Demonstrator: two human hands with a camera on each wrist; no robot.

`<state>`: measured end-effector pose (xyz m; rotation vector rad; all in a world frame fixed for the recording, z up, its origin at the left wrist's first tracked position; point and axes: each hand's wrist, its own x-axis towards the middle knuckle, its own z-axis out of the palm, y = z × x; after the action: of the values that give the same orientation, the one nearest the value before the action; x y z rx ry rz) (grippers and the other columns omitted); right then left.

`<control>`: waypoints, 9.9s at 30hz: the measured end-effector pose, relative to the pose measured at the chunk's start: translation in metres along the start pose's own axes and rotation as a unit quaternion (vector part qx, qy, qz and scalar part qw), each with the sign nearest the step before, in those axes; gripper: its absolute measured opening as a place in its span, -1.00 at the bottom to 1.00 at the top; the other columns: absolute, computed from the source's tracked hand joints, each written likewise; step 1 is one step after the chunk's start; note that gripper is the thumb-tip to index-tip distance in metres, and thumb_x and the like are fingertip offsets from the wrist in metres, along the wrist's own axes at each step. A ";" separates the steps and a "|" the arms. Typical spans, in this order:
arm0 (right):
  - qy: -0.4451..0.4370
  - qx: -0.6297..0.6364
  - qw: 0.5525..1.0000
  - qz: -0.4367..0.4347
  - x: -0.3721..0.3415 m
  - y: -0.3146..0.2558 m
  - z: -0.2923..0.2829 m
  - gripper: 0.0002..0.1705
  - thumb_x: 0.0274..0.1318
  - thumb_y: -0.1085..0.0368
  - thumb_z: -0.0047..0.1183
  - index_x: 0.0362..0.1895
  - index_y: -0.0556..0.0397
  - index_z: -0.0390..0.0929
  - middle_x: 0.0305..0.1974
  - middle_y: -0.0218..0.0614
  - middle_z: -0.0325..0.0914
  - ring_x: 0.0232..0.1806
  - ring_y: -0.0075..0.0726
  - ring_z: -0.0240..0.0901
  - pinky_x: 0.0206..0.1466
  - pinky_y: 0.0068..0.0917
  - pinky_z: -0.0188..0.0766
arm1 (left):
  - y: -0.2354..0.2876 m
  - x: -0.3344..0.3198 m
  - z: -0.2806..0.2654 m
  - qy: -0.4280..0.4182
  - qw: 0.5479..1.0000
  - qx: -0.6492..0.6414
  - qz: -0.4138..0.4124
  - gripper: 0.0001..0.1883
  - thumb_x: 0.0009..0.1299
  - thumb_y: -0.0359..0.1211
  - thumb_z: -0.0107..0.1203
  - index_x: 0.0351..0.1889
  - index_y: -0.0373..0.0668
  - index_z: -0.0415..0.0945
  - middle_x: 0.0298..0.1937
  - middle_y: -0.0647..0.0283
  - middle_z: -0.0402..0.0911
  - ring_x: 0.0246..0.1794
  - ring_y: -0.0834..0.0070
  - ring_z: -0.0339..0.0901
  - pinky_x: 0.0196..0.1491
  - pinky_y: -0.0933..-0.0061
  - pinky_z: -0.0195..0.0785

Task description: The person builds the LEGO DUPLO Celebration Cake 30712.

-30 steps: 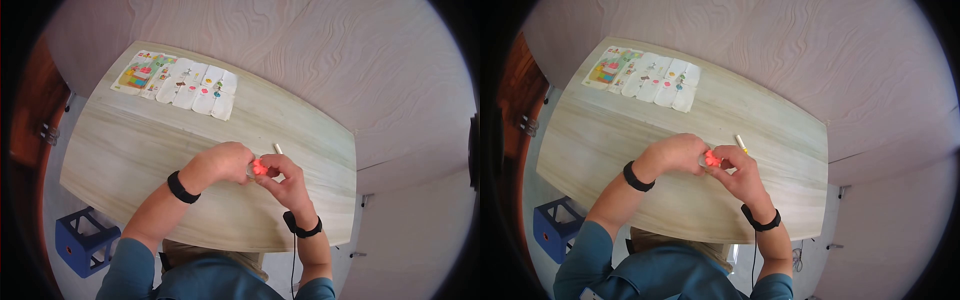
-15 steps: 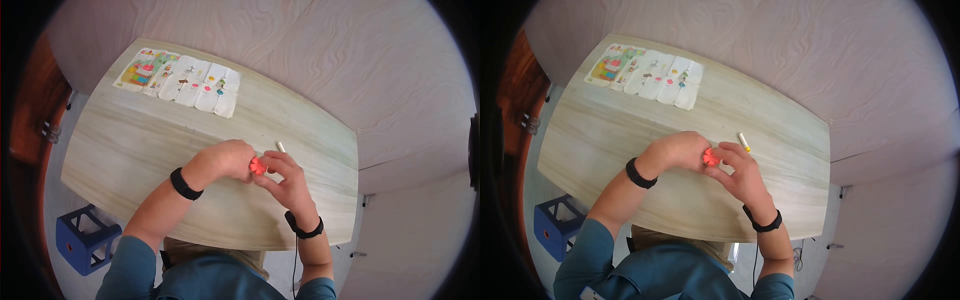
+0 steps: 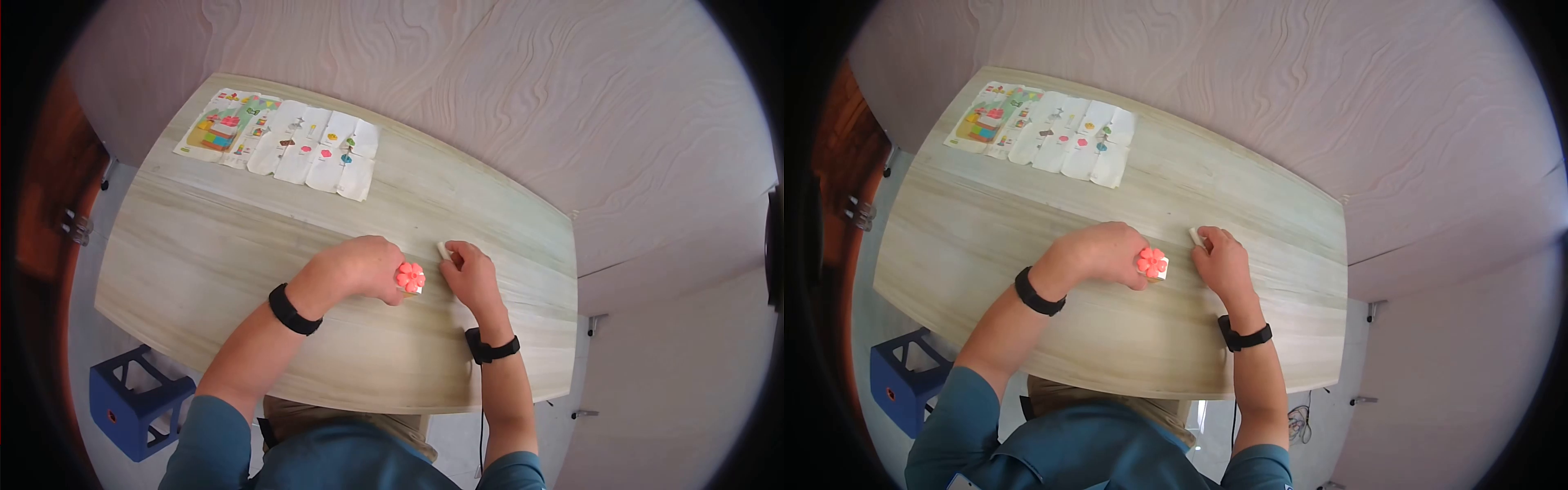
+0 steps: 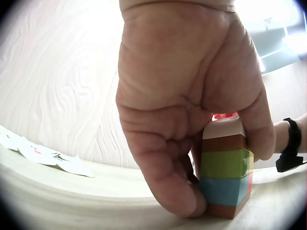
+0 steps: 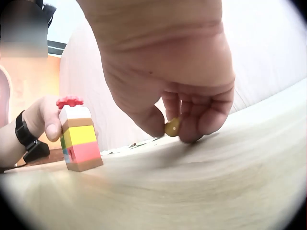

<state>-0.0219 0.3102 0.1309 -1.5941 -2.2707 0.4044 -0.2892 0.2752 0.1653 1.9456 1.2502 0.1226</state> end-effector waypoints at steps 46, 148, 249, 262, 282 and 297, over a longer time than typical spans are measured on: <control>-0.140 0.096 0.984 -0.050 -0.016 -0.127 -0.067 -0.61 0.38 0.08 0.32 -0.14 0.21 0.64 -0.45 -0.10 0.67 -0.51 -0.11 0.56 -0.36 -0.27 0.48 | 0.001 0.000 0.004 0.008 0.999 -0.031 -0.004 -0.76 0.16 -0.22 0.38 -0.37 -0.17 0.66 -0.49 0.11 0.64 -0.44 0.18 0.56 -0.27 0.17 0.45; -0.177 0.235 0.949 0.110 -0.047 -0.003 -0.001 -0.43 0.14 0.22 0.33 0.25 0.11 0.63 -0.22 -0.36 0.62 -0.17 -0.36 0.56 -0.07 -0.34 0.53 | -0.038 0.008 0.029 0.151 0.986 -0.067 0.015 -0.53 0.13 -0.33 0.48 -0.02 -0.28 0.59 0.04 0.00 0.57 0.08 0.02 0.58 0.12 0.14 0.51; -0.077 0.476 0.876 -0.019 0.006 -0.046 -0.046 -0.49 0.37 0.33 0.34 0.33 0.21 0.58 0.01 -0.27 0.73 -0.11 -0.53 0.60 -0.03 -0.46 0.59 | 0.003 0.012 -0.016 0.092 0.952 -0.272 0.108 -0.60 0.28 -0.31 0.48 -0.01 -0.28 0.62 -0.13 0.21 0.76 -0.09 0.41 0.68 0.02 0.31 0.53; -0.074 0.348 0.935 -0.002 0.006 -0.055 -0.063 -0.48 0.33 0.38 0.32 0.33 0.19 0.57 0.00 -0.25 0.76 -0.16 -0.52 0.61 -0.05 -0.45 0.59 | -0.014 0.028 0.004 0.046 0.984 -0.158 0.075 -0.45 0.29 -0.25 0.47 0.18 -0.21 0.53 0.09 0.03 0.69 0.17 0.06 0.63 0.22 0.15 0.48; -0.131 0.381 0.915 -0.007 0.009 -0.053 -0.057 -0.52 0.33 0.40 0.31 0.29 0.25 0.59 0.02 -0.26 0.74 -0.14 -0.53 0.64 -0.02 -0.47 0.60 | -0.011 0.020 -0.014 0.068 0.900 -0.406 0.143 -0.60 0.52 -0.43 0.32 0.26 -0.26 0.47 0.07 0.29 0.67 0.08 0.54 0.61 0.22 0.38 0.52; -0.081 0.034 0.988 0.124 0.016 0.001 -0.048 -0.48 0.12 0.33 0.28 0.22 0.09 0.65 0.01 -0.08 0.76 -0.04 -0.02 0.68 0.10 -0.23 0.56 | -0.035 0.029 -0.008 0.181 0.976 -0.121 -0.003 -0.54 0.44 -0.39 0.32 0.26 -0.29 0.49 0.03 0.12 0.71 -0.03 0.30 0.68 0.11 0.32 0.56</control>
<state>-0.0056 0.3278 0.1757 -1.8759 -2.1498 0.6898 -0.3038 0.3093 0.1377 1.7545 1.3999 0.6223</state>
